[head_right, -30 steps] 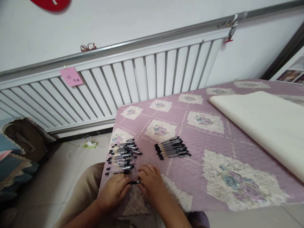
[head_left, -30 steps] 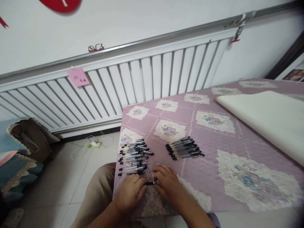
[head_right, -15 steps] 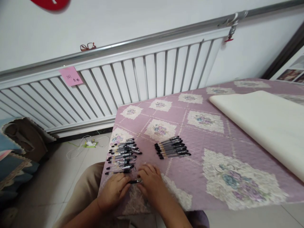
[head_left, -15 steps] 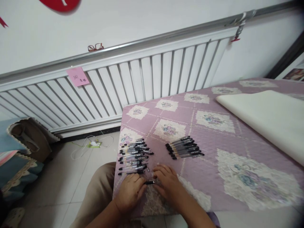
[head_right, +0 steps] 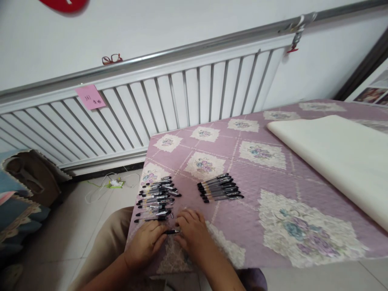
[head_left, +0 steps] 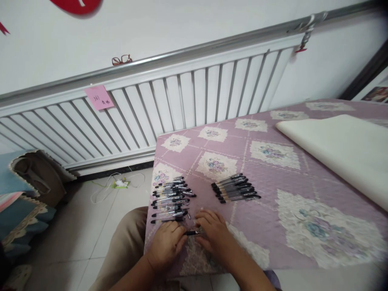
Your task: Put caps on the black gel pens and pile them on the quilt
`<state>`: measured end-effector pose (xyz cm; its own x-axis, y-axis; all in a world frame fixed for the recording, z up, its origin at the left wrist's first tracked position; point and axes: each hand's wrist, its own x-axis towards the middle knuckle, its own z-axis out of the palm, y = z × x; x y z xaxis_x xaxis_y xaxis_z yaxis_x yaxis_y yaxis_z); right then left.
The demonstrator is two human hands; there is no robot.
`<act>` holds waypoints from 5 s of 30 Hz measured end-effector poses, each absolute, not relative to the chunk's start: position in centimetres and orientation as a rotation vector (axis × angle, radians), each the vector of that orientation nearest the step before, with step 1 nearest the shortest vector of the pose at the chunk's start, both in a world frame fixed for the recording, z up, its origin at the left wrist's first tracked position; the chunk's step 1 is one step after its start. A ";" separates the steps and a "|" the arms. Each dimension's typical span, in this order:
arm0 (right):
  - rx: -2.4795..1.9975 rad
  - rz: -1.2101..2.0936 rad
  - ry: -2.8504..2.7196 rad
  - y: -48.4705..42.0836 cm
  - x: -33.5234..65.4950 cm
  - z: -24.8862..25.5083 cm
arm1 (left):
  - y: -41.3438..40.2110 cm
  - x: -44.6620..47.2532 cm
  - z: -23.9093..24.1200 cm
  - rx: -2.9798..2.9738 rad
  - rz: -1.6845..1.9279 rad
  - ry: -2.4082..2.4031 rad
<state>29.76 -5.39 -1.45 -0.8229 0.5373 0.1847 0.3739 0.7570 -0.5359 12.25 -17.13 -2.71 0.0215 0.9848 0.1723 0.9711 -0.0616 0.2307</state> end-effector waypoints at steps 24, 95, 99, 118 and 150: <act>-0.705 0.661 -2.623 -4.7 30.2 -1.5 | -17.1 12.4 -2.3 2.198 0.425 2.125; -1.032 0.636 -2.807 -5.7 29.2 -0.9 | -18.2 9.4 -3.0 2.106 0.597 2.299; -1.078 0.686 -2.768 -5.5 28.6 -1.4 | -18.2 9.2 -3.8 2.124 0.593 2.327; -1.105 0.730 -2.661 -2.1 23.9 -1.7 | -15.2 7.1 -4.1 2.107 0.667 2.294; -0.871 0.610 -2.849 -1.2 23.4 -2.4 | -13.0 2.3 -5.2 2.041 0.508 2.312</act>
